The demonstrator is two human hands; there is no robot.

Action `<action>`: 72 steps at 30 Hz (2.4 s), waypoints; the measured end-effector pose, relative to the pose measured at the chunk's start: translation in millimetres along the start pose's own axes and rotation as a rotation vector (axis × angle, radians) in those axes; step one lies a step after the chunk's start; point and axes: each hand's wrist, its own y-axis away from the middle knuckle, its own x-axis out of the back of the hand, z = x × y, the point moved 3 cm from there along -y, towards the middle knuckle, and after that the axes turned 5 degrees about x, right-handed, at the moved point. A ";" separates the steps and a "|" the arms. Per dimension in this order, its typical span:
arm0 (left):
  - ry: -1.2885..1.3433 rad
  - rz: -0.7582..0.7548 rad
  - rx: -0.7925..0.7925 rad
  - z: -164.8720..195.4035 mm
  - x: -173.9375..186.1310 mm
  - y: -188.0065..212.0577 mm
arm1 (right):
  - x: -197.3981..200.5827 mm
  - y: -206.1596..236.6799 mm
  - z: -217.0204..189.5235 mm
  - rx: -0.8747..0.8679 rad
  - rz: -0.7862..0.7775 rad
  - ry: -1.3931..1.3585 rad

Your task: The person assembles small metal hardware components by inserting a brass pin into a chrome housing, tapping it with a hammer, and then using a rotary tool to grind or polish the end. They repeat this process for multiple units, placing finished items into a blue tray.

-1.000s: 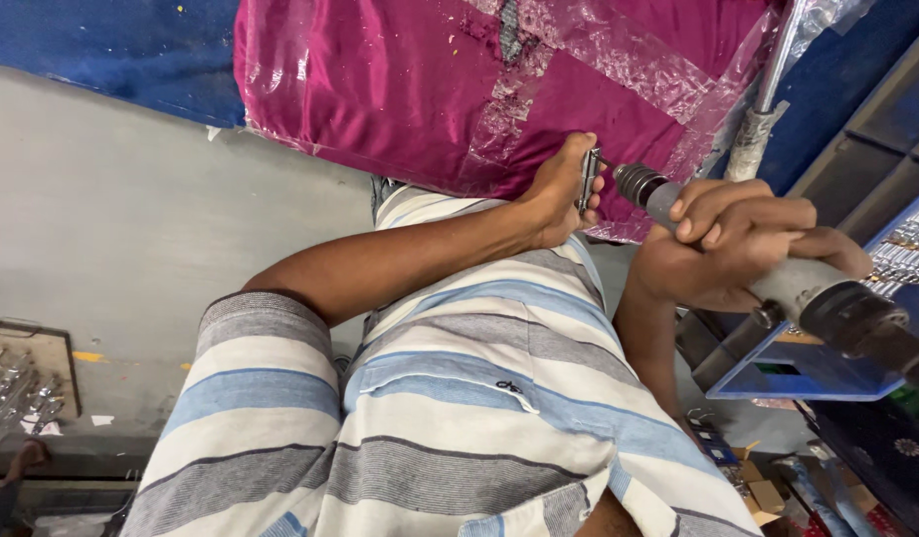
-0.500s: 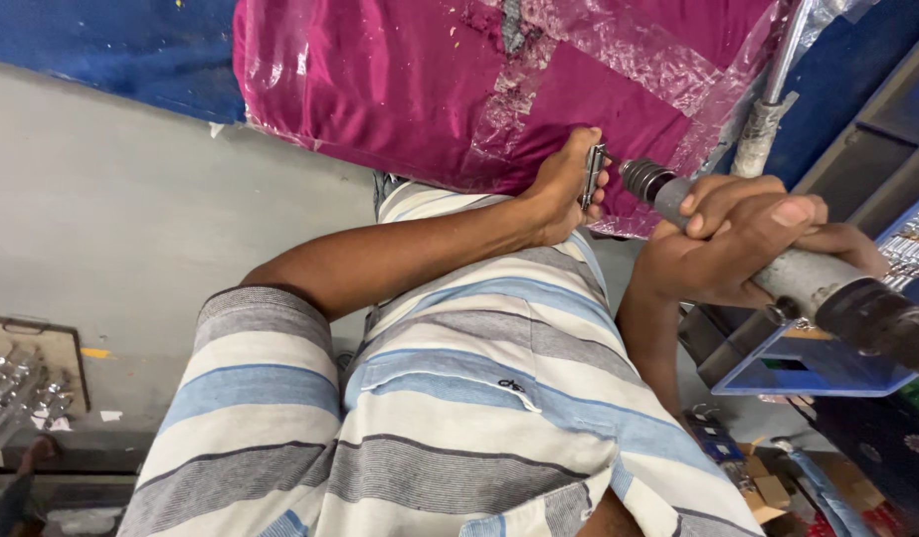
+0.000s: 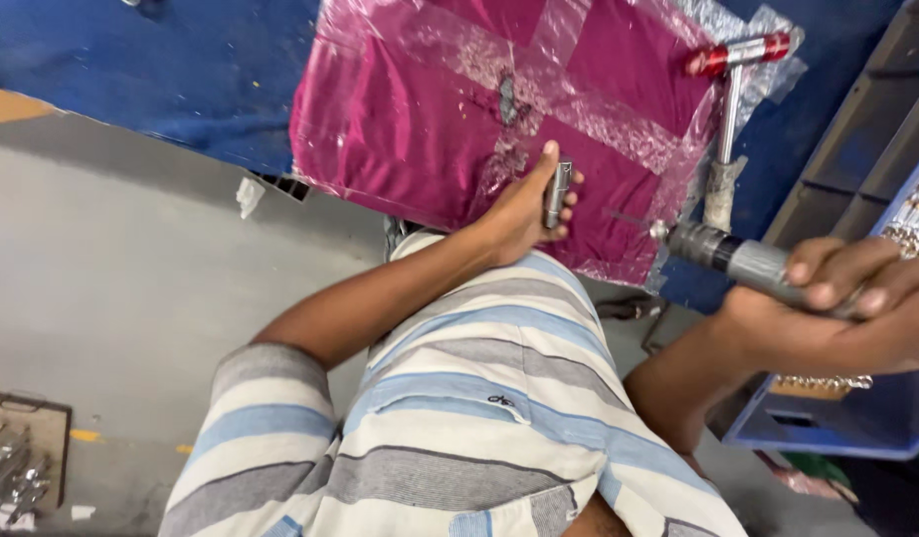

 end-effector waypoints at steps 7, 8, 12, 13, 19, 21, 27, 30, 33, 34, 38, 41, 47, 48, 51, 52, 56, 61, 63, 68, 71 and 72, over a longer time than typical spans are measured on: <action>-0.699 0.072 -0.740 64.1 17.1 113.3 | -53.4 -25.2 165.4 -0.792 0.038 -0.506; -0.811 0.127 -0.832 71.1 12.1 125.1 | -71.6 -22.4 188.7 -0.900 -0.045 -0.592; -1.104 0.370 -1.068 88.0 -8.6 164.6 | -122.8 -4.0 245.0 -1.066 -0.103 -0.605; -1.139 0.425 -1.093 89.4 -15.6 169.6 | -129.9 -0.5 249.7 -1.002 -0.158 -0.484; -1.007 0.507 -1.043 87.1 -35.7 182.2 | -139.4 21.3 203.0 -0.689 -0.537 0.168; -1.093 0.522 -1.071 84.7 -42.1 182.6 | -129.4 29.6 158.4 -0.520 -0.745 0.747; -1.215 0.383 -1.234 74.5 -62.1 184.7 | -125.1 84.5 33.0 -0.532 -0.903 -0.034; -1.222 0.244 -1.235 68.7 -72.5 192.6 | -119.9 83.1 13.1 -0.582 -0.830 -0.117; -1.302 0.238 -1.228 61.5 -87.3 201.0 | -111.9 73.7 -0.7 -0.493 -0.765 -0.114; -1.348 0.251 -1.245 58.6 -93.4 203.7 | -108.7 71.2 -6.4 -0.451 -0.747 -0.098; -1.380 0.222 -1.261 51.8 -111.0 211.7 | -100.0 66.5 -26.8 -0.383 -0.694 0.035; -1.367 0.191 -1.262 56.0 -110.7 218.6 | -101.1 65.3 -34.8 -0.385 -0.707 -0.007; -1.400 0.140 -1.255 55.5 -98.4 223.5 | -100.9 81.9 -31.2 -0.449 -0.819 -0.044; -1.398 0.147 -1.220 55.6 -97.0 222.2 | -96.3 81.8 -30.5 -0.370 -0.832 0.041; -1.462 0.352 -1.415 74.0 -87.2 233.5 | -67.0 68.2 -23.0 -0.407 -0.556 0.130; -0.620 -0.010 -1.106 82.8 -70.8 240.7 | -52.2 52.8 -22.6 -0.361 -0.436 0.057; -0.983 0.718 -1.489 116.2 -34.3 289.9 | -19.5 31.5 -17.9 -0.474 -0.296 -0.437; -0.951 0.569 -1.351 99.9 -38.3 263.8 | -31.9 52.6 -19.7 -0.522 -0.430 -0.790; -0.980 0.540 -1.320 90.3 -46.6 252.3 | -42.9 57.7 -22.3 -0.511 -0.466 -0.805; -0.904 0.430 -1.181 80.9 -47.2 239.1 | -68.3 51.7 -35.9 -0.534 -0.513 -0.802; -0.892 0.428 -1.152 82.5 -39.4 238.6 | -83.4 50.2 -42.6 -0.505 -0.555 -0.703; -0.885 0.430 -1.147 83.6 -37.1 239.3 | -88.9 50.6 -43.1 -0.517 -0.562 -0.707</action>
